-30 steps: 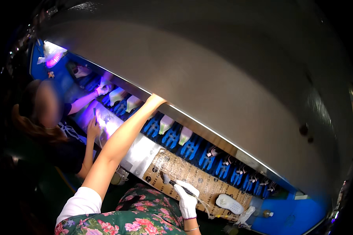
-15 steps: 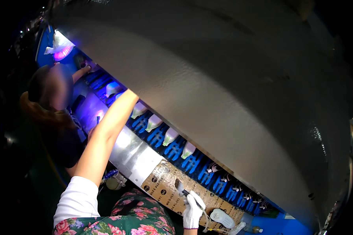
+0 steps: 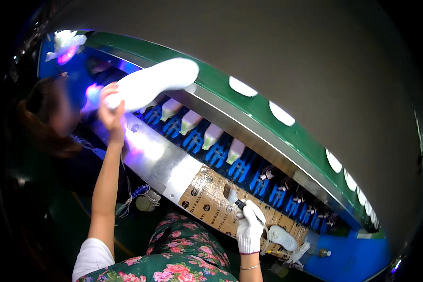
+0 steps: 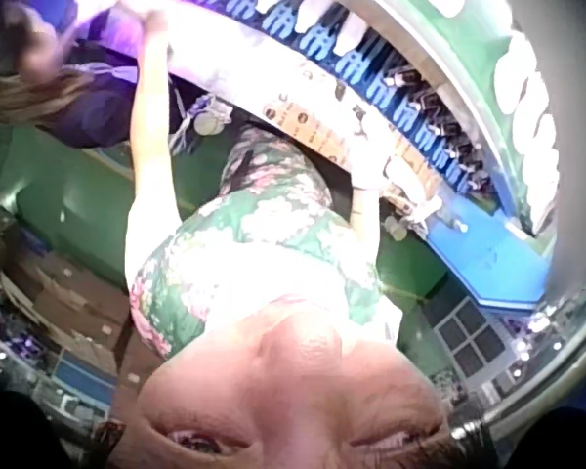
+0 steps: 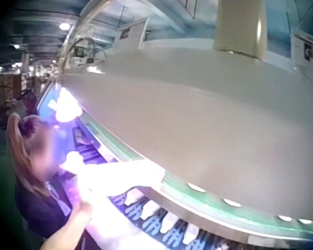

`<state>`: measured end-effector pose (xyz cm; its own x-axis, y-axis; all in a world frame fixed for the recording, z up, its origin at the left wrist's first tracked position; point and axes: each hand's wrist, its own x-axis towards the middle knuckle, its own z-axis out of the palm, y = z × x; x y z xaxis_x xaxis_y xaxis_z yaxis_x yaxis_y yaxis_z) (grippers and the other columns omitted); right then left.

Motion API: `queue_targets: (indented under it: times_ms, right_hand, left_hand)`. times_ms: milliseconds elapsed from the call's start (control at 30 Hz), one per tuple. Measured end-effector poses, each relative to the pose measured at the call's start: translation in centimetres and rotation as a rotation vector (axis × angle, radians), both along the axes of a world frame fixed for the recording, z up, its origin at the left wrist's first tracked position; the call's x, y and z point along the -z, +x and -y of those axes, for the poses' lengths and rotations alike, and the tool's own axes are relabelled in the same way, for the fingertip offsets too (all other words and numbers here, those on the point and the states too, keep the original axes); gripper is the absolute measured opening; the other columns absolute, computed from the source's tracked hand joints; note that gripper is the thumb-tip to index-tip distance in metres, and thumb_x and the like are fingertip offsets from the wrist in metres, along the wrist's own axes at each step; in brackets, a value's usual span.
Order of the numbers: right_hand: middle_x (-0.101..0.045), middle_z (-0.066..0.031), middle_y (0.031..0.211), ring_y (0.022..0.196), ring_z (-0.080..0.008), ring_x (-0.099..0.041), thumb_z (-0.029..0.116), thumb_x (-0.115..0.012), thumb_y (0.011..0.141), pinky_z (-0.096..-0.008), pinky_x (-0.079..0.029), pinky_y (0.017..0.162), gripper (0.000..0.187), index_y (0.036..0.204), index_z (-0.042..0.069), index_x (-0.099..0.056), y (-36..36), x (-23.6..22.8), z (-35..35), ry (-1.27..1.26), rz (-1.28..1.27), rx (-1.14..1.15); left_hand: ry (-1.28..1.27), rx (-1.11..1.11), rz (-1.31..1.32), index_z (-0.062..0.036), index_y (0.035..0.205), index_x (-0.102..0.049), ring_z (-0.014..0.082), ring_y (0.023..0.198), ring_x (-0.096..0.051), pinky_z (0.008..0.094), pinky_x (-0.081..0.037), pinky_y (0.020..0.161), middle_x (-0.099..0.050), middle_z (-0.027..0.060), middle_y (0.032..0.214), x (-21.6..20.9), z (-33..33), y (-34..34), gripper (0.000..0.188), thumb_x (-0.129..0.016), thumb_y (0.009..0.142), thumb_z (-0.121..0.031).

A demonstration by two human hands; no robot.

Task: The person retrieves shoe soles from an overhead shelf one at a time and applies adhesive across the surface of each sole using a brush.

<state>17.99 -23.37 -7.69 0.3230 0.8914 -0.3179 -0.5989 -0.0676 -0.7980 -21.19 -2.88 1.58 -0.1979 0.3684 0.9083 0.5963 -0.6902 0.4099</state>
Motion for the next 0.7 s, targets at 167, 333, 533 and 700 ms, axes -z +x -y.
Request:
queue_targets:
  times_ms: [167,333,533,700]
  right_hand:
    - [-0.068,-0.0177,0.108,0.090,-0.0226,-0.066,0.000,-0.067,0.083,-0.0306,-0.054,0.073,0.024,0.108,-0.003,-0.065,0.5,-2.8,1.0,0.146,-0.171,-0.044]
    - [-0.069,-0.0174,0.104,0.086,-0.0213,-0.067,-0.003,-0.066,0.081,-0.0289,-0.055,0.074,0.021,0.102,-0.006,-0.068,-2.1,-6.6,2.4,0.221,0.028,-0.226]
    - [-0.070,-0.0071,0.097,0.089,-0.0123,-0.064,0.001,-0.075,0.081,-0.0263,-0.052,0.080,0.023,0.103,-0.001,-0.072,-2.5,-7.1,2.9,0.134,0.424,-0.421]
    - [-0.071,-0.0097,0.095,0.087,-0.0179,-0.067,0.003,-0.077,0.078,-0.0298,-0.053,0.078,0.020,0.097,0.001,-0.074,-1.1,-6.8,3.1,0.282,0.570,-0.328]
  left_hand:
    - [-0.188,0.189,0.900,-0.0021,0.123,-0.052,0.0232,0.099,-0.064,0.0349,-0.054,0.086,-0.059,0.0138,0.116,0.3,8.0,2.8,0.032,-0.040,0.097,-0.015]
    - [-1.099,0.683,0.939,-0.0007,0.103,-0.065,0.0117,0.075,-0.064,0.0250,-0.053,0.070,-0.067,0.0059,0.085,7.0,12.7,9.6,0.020,-0.056,0.094,-0.016]
    - [-1.645,1.064,1.393,-0.0007,0.125,-0.055,0.0243,0.100,-0.066,0.0385,-0.054,0.087,-0.066,0.0142,0.113,15.1,19.0,17.4,0.051,-0.050,0.098,-0.043]
    - [-1.741,1.744,1.368,0.0010,0.144,-0.036,0.0458,0.118,-0.055,0.0527,-0.040,0.105,-0.056,0.0281,0.127,12.6,23.3,18.0,0.116,-0.014,0.077,-0.091]
